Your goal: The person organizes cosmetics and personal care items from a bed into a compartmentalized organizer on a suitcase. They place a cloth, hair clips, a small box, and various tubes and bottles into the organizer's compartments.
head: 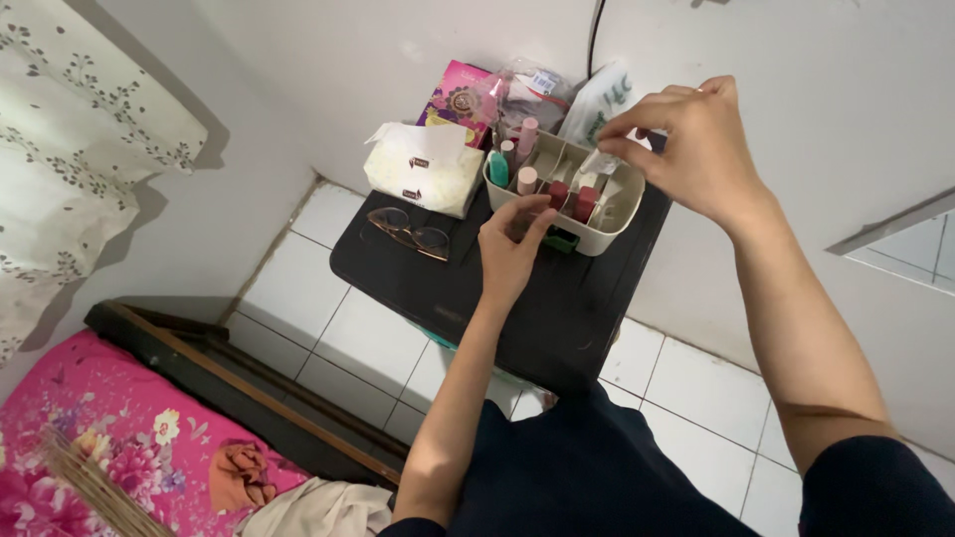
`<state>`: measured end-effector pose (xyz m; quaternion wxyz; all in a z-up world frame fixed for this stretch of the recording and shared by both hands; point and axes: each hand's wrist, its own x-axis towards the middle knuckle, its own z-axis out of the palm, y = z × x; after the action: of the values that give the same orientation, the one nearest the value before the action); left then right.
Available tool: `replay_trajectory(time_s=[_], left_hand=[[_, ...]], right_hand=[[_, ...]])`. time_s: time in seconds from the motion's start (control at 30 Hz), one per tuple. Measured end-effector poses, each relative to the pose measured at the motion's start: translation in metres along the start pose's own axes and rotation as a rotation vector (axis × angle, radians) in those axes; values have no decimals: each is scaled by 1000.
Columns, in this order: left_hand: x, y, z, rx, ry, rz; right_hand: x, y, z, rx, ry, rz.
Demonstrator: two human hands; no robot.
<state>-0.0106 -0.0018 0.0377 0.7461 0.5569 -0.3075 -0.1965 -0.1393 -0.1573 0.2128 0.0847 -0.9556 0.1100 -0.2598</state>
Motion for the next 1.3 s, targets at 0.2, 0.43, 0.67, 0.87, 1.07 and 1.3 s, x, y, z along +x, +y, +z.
replay_trajectory(time_s=[0.2, 0.43, 0.67, 0.87, 1.07, 1.3], left_hand=[[-9, -18, 4, -17, -7, 16], [-17, -21, 5, -37, -12, -8], [-21, -21, 7, 12, 17, -31], [-23, -22, 9, 15, 38, -33], [-25, -21, 8, 27, 58, -19], [-29, -17, 9, 23, 79, -48]], right_hand=[[-10, -13, 24, -24, -87, -8], [-24, -24, 45, -171, 5, -160], [-31, -18, 63, -270, 92, -236], [-33, -12, 78, -340, 95, -278], [-42, -7, 90, -377, 101, -287], [-46, -9, 73, -269, 133, -248]])
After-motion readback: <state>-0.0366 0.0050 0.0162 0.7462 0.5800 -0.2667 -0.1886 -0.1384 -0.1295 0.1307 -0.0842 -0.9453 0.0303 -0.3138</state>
